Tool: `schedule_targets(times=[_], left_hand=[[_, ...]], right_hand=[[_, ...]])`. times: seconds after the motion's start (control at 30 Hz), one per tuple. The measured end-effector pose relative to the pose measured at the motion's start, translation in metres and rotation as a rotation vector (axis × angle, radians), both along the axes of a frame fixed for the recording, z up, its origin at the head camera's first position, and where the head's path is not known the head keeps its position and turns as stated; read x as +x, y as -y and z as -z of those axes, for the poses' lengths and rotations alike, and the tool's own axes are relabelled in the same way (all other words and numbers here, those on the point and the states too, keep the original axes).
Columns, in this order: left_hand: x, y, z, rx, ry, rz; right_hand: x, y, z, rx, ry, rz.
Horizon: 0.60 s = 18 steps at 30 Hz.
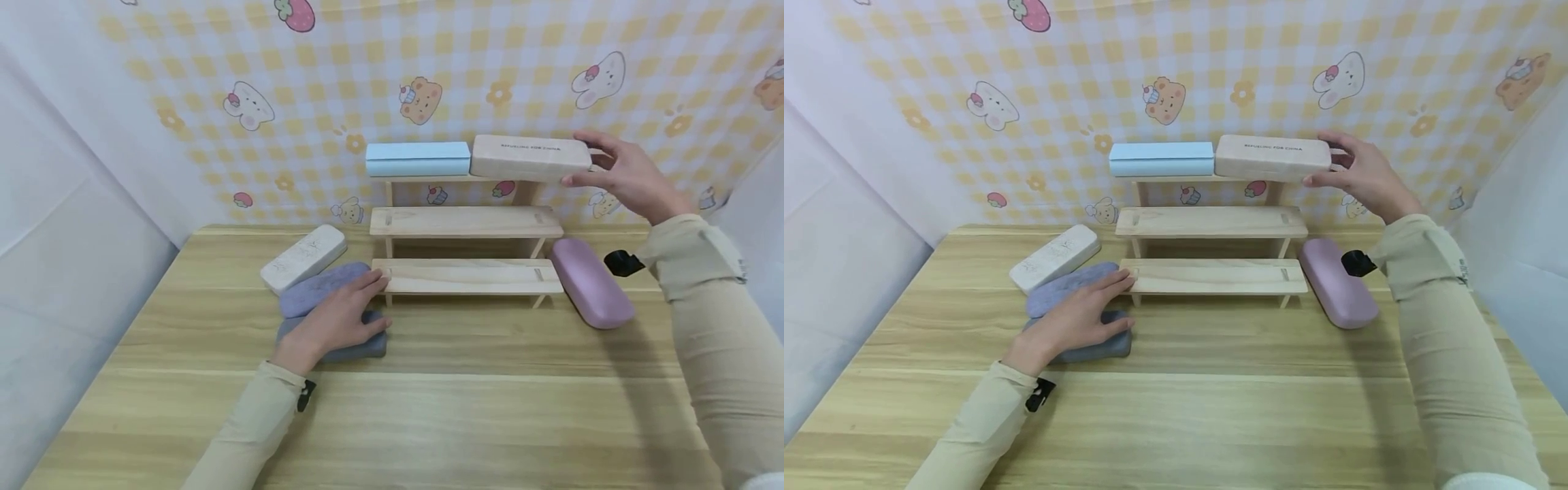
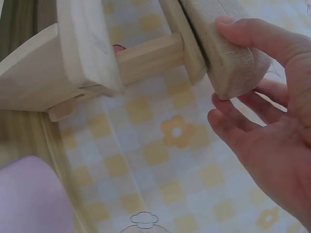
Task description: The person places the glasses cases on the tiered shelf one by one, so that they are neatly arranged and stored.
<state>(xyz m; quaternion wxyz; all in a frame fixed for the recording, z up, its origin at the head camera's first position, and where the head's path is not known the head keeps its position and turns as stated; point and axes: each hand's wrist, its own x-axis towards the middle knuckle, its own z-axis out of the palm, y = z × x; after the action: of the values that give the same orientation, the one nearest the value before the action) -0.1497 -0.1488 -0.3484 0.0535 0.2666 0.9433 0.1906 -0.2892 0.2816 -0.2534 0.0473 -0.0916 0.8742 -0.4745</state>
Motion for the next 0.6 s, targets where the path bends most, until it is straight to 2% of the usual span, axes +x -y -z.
schedule_targets(times=[0.2,0.43,0.6], left_hand=[[0.0,-0.001,0.001,-0.002,-0.01,0.011],[0.0,0.003,-0.001,0.003,-0.001,0.005],[0.001,0.001,-0.001,0.005,-0.003,0.007]], right_hand=[[0.0,-0.001,0.01,-0.096,-0.032,0.037],[0.001,0.007,0.016,-0.263,-0.053,0.067],[0.002,0.008,0.017,-0.256,-0.072,0.091]])
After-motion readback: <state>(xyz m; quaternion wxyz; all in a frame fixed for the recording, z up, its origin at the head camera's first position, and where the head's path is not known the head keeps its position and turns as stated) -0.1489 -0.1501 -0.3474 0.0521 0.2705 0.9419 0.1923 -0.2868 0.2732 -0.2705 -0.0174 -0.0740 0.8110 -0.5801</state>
